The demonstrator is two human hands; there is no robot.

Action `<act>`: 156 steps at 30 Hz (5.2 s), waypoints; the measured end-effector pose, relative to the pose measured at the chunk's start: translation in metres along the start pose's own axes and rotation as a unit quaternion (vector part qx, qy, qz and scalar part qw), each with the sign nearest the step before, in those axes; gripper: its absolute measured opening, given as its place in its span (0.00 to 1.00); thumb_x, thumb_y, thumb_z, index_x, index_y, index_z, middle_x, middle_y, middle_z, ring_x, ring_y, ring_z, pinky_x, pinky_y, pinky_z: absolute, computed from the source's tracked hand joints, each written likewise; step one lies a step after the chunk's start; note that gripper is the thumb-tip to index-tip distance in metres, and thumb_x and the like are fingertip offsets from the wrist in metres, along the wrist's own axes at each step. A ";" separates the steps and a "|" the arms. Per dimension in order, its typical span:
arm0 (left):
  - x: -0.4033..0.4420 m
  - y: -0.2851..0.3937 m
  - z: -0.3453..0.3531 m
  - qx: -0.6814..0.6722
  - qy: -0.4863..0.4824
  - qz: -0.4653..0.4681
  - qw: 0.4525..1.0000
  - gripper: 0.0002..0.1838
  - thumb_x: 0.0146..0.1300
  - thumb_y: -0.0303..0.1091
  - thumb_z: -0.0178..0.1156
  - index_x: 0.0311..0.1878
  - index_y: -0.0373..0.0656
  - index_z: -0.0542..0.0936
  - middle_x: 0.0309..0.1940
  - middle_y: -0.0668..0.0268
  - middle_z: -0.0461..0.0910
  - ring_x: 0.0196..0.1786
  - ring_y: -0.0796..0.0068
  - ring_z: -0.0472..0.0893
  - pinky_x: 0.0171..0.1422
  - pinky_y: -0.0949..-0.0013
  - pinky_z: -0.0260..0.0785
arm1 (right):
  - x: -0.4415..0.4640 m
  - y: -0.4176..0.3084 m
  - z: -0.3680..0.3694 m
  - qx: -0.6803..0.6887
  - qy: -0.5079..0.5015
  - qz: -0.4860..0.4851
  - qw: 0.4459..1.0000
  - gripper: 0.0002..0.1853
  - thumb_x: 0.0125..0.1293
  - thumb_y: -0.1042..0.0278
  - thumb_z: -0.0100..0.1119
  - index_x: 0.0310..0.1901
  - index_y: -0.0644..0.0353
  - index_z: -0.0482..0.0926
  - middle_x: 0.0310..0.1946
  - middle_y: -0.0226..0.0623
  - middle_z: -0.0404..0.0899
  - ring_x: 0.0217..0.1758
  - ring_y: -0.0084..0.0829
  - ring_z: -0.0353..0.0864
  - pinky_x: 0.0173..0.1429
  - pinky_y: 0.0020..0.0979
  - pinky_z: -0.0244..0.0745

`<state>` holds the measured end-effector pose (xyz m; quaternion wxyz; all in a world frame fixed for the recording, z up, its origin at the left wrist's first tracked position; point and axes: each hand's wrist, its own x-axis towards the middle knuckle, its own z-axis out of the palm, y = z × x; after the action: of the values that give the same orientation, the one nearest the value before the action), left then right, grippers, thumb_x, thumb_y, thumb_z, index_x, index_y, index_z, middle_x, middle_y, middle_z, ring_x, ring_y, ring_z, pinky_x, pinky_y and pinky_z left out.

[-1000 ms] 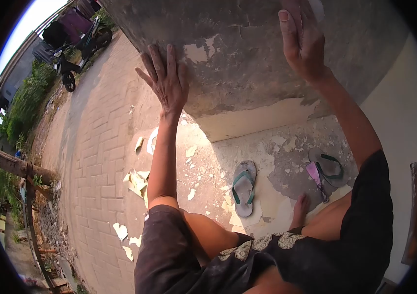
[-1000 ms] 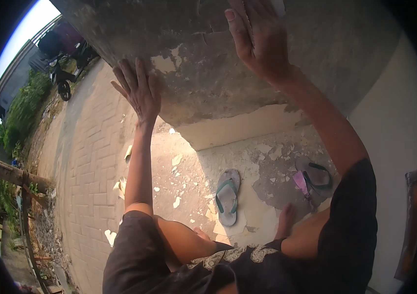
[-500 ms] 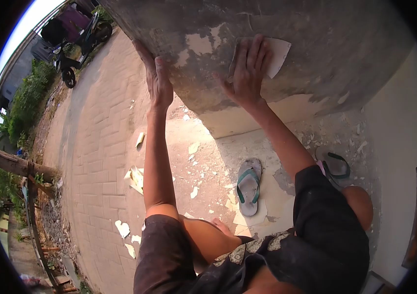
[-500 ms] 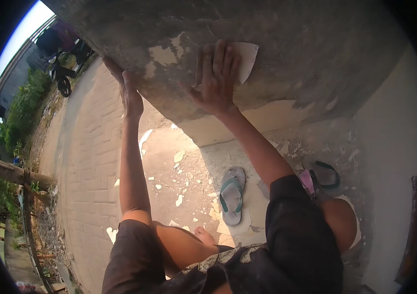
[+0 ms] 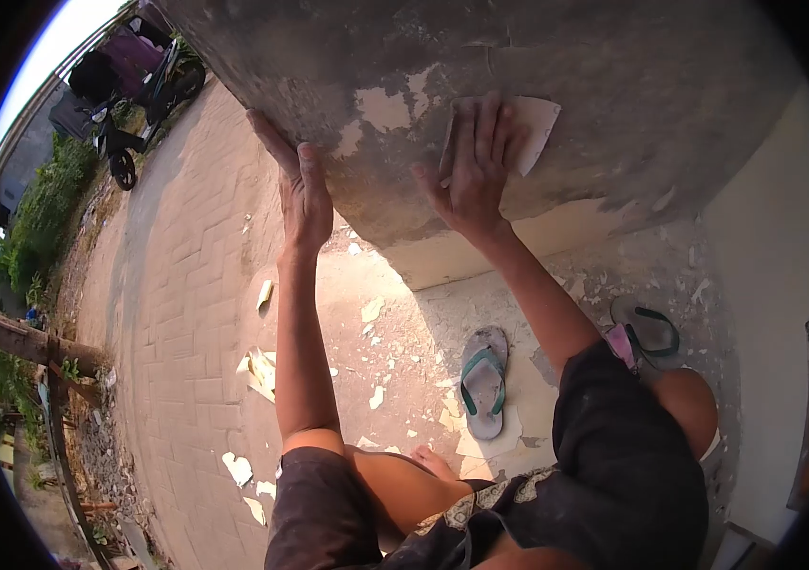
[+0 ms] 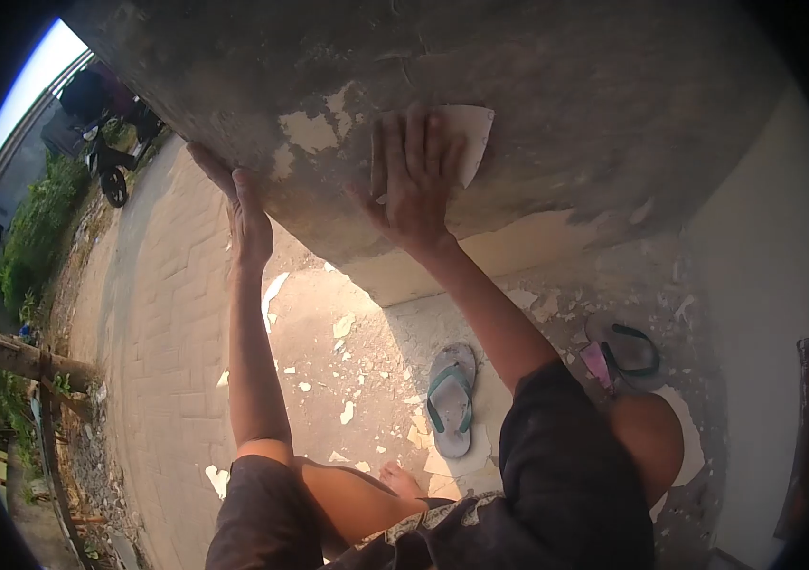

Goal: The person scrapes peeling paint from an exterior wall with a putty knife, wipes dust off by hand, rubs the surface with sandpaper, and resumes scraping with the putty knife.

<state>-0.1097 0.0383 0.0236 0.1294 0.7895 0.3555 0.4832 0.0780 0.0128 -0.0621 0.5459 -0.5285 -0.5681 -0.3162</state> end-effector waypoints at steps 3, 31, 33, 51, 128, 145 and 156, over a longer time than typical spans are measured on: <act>0.000 -0.001 -0.003 -0.032 -0.017 -0.017 0.999 0.40 0.74 0.61 0.25 0.75 0.50 0.22 0.78 0.60 0.21 0.80 0.57 0.29 0.82 0.58 0.31 | -0.029 -0.025 0.013 -0.016 -0.148 -0.244 0.958 0.44 0.67 0.29 0.42 0.71 0.59 0.63 0.77 0.47 0.47 0.81 0.45 0.37 0.77 0.56 0.25; -0.003 -0.021 -0.005 -0.098 0.022 0.019 0.995 0.42 0.72 0.66 0.26 0.77 0.50 0.29 0.79 0.59 0.27 0.80 0.59 0.33 0.81 0.55 0.31 | 0.023 -0.090 0.018 0.075 -0.116 -0.127 0.982 0.32 0.68 0.53 0.53 0.72 0.49 0.62 0.75 0.33 0.55 0.79 0.34 0.49 0.76 0.54 0.43; -0.002 -0.020 -0.017 -0.099 0.049 0.038 0.993 0.44 0.71 0.68 0.27 0.78 0.47 0.33 0.79 0.54 0.34 0.80 0.53 0.42 0.80 0.51 0.38 | 0.028 -0.081 0.009 0.053 -0.125 -0.162 0.977 0.32 0.67 0.57 0.54 0.73 0.46 0.61 0.74 0.32 0.56 0.78 0.33 0.50 0.78 0.50 0.44; -0.012 0.122 0.017 -0.170 -0.251 0.046 0.952 0.48 0.44 0.49 0.77 0.68 0.43 0.66 0.52 0.56 0.79 0.57 0.61 0.78 0.62 0.56 0.70 | 0.103 0.006 -0.162 0.321 -0.643 0.110 0.687 0.25 0.72 0.46 0.49 0.41 0.65 0.81 0.34 0.44 0.84 0.39 0.38 0.85 0.44 0.39 0.78; -0.134 0.057 0.020 -0.209 -0.190 -0.288 0.915 0.26 0.76 0.52 0.43 0.40 0.35 0.78 0.26 0.62 0.81 0.30 0.73 0.79 0.39 0.67 0.71 | 0.010 -0.091 -0.055 0.569 -0.202 0.504 0.617 0.24 0.78 0.48 0.39 0.35 0.63 0.71 0.12 0.24 0.61 0.10 0.14 0.57 0.13 0.21 0.50; -0.135 0.054 0.030 -0.162 -0.154 -0.257 0.940 0.16 0.73 0.42 0.46 0.42 0.37 0.75 0.24 0.45 0.76 0.31 0.43 0.79 0.38 0.54 0.69 | 0.021 -0.090 -0.052 0.584 -0.234 0.490 0.603 0.25 0.77 0.45 0.40 0.37 0.62 0.70 0.12 0.23 0.58 0.09 0.14 0.55 0.13 0.21 0.50; -0.135 0.066 0.022 -0.171 -0.159 -0.271 0.934 0.19 0.75 0.38 0.44 0.34 0.35 0.76 0.22 0.62 0.79 0.26 0.76 0.77 0.35 0.70 0.70 | 0.029 -0.097 -0.061 0.585 -0.220 0.522 0.580 0.25 0.77 0.45 0.40 0.35 0.63 0.70 0.12 0.22 0.56 0.09 0.14 0.54 0.12 0.20 0.50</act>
<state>-0.1003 -0.0988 -0.0416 0.4432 0.6955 0.4426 0.3520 0.0081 -0.0603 -0.0011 0.6664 -0.3532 -0.3588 0.5499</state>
